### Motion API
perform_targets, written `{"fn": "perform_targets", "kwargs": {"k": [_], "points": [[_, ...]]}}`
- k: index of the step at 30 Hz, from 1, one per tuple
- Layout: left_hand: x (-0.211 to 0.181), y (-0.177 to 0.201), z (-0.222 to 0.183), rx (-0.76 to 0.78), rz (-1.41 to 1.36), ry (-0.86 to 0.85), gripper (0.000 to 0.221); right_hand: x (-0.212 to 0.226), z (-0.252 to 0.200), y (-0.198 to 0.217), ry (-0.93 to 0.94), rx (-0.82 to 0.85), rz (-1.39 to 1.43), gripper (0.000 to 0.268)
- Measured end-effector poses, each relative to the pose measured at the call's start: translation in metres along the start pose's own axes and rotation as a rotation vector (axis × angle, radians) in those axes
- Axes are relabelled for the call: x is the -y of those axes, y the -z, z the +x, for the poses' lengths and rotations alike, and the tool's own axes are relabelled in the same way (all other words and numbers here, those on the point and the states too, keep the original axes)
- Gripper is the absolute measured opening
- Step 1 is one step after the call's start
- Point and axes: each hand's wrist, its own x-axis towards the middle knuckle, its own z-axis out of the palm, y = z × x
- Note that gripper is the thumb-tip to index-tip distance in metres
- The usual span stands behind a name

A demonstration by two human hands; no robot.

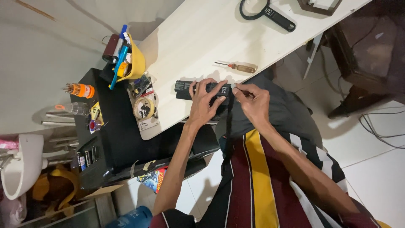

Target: Prying open the plastic housing of a laptop battery using a small screwdriver to access internal cells.

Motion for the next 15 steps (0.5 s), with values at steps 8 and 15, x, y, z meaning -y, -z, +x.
{"fn": "perform_targets", "kwargs": {"k": [8, 15], "points": [[-0.001, -0.002, -0.001, -0.019, 0.024, 0.003, 0.043, -0.001, -0.001, -0.002, 0.009, 0.016, 0.002, 0.017], [0.002, -0.004, -0.001, -0.023, 0.037, -0.016, 0.043, -0.006, 0.002, -0.004, -0.008, 0.024, 0.028, 0.015]]}}
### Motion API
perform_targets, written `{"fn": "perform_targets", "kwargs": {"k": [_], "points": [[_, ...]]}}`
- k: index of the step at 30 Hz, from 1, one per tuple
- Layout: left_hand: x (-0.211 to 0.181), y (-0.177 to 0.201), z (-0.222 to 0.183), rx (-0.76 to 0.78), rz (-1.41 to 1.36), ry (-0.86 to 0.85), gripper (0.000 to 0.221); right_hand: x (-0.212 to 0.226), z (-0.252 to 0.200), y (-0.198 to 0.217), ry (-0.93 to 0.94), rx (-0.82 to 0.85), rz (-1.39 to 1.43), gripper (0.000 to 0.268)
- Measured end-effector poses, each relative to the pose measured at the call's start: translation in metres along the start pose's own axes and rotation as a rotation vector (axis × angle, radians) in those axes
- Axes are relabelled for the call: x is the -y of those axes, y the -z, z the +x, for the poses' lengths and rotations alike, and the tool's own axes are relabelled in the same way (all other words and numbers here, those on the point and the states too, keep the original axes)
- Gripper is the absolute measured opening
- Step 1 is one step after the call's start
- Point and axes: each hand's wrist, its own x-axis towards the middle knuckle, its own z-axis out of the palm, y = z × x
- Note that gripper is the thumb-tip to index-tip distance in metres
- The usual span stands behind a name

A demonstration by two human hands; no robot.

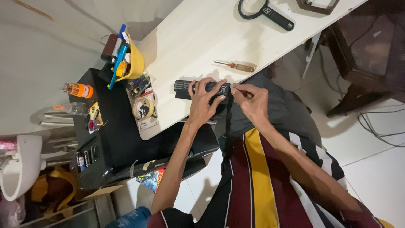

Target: Prying open the plastic housing of a laptop battery using a small screwdriver to access internal cells.

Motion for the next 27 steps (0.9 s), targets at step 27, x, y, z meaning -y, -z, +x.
{"fn": "perform_targets", "kwargs": {"k": [27], "points": [[0.001, -0.001, 0.001, 0.016, -0.002, 0.001, 0.043, -0.009, -0.013, -0.004, 0.032, -0.041, 0.050, 0.013]]}}
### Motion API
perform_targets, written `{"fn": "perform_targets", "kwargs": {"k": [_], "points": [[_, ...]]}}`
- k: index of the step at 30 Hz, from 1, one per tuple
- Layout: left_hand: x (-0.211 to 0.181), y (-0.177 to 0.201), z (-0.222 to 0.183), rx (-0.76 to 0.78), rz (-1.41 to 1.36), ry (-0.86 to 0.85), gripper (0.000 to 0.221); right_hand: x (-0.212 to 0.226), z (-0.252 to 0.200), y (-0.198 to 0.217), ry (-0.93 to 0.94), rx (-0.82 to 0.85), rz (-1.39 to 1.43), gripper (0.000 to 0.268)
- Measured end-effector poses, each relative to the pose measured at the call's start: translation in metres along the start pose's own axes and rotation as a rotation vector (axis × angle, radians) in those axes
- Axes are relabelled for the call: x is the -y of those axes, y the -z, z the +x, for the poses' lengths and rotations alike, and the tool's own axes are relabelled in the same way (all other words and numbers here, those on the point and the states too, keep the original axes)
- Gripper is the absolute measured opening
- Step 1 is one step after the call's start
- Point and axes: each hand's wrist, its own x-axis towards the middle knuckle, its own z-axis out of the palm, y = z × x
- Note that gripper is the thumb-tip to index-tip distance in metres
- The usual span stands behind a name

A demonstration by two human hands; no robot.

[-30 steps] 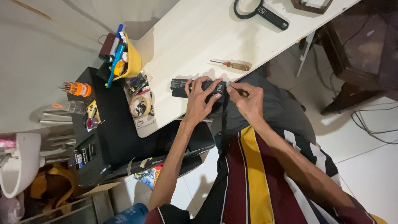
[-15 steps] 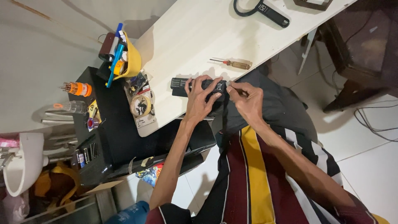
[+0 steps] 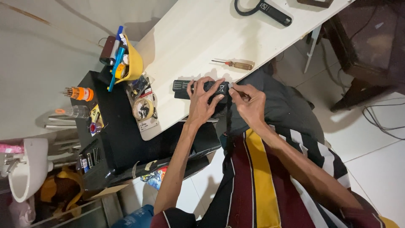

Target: Prying open the plastic housing of a laptop battery using a small screwdriver to access internal cells.

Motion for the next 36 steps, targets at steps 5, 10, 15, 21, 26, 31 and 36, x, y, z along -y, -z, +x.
{"fn": "perform_targets", "kwargs": {"k": [5, 10, 15, 21, 26, 31, 36], "points": [[-0.001, 0.000, 0.001, 0.012, -0.003, 0.009, 0.043, 0.002, -0.001, 0.002, 0.044, 0.016, -0.049, 0.014], [-0.004, 0.002, 0.001, 0.016, -0.004, 0.003, 0.043, 0.004, -0.001, -0.003, 0.000, -0.001, 0.014, 0.014], [-0.005, 0.003, 0.001, 0.017, -0.022, 0.013, 0.043, -0.007, 0.003, 0.001, -0.035, -0.014, 0.044, 0.015], [-0.008, 0.004, 0.002, 0.027, -0.046, 0.028, 0.043, 0.007, 0.008, 0.011, 0.034, 0.068, -0.014, 0.017], [-0.006, 0.003, 0.001, 0.023, -0.051, 0.044, 0.043, 0.002, 0.008, 0.013, 0.037, 0.096, 0.007, 0.019], [0.002, -0.002, -0.001, 0.041, -0.033, 0.052, 0.045, 0.014, 0.018, 0.017, 0.027, 0.138, 0.024, 0.020], [0.000, 0.005, -0.003, -0.009, -0.105, 0.017, 0.043, 0.023, 0.022, 0.015, -0.032, 0.162, 0.105, 0.018]]}}
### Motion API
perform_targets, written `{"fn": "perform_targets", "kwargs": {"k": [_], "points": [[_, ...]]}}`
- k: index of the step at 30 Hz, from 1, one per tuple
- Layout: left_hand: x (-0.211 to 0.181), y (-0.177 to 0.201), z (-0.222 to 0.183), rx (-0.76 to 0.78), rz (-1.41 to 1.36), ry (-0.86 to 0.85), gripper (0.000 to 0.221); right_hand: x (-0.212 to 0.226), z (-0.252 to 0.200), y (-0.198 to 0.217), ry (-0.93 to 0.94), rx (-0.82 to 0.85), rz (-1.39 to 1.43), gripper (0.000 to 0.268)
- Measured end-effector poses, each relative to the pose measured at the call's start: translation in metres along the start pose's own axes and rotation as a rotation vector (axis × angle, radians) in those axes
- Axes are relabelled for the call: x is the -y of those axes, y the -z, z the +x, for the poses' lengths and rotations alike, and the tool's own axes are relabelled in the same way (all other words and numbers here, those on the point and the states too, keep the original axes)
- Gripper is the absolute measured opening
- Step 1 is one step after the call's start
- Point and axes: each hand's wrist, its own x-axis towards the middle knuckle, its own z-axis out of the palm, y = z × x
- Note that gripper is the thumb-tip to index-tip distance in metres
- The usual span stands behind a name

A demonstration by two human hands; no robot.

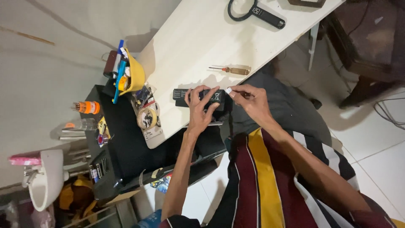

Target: Prying open the plastic housing of a laptop battery using a small screwdriver to access internal cells.

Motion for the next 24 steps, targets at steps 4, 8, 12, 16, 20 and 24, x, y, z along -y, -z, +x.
{"fn": "perform_targets", "kwargs": {"k": [4, 8, 12, 16, 20, 24], "points": [[-0.007, 0.011, 0.001, -0.013, -0.056, -0.031, 0.043, 0.010, 0.001, -0.006, -0.053, 0.006, 0.089, 0.021], [0.001, 0.020, -0.004, -0.014, -0.145, -0.008, 0.042, 0.036, -0.003, -0.022, -0.120, -0.020, 0.162, 0.027], [-0.008, 0.032, 0.005, -0.047, -0.288, 0.011, 0.030, 0.036, -0.010, -0.026, -0.135, 0.029, 0.140, 0.024], [0.019, 0.008, 0.002, -0.094, -0.256, 0.020, 0.027, 0.037, -0.014, -0.035, -0.102, -0.024, 0.139, 0.021], [0.037, -0.014, 0.007, -0.069, -0.018, -0.003, 0.035, 0.040, -0.002, -0.033, 0.034, -0.093, 0.202, 0.016], [0.017, -0.006, 0.016, -0.180, -0.113, 0.112, 0.037, 0.033, 0.002, -0.013, 0.044, -0.029, 0.133, 0.018]]}}
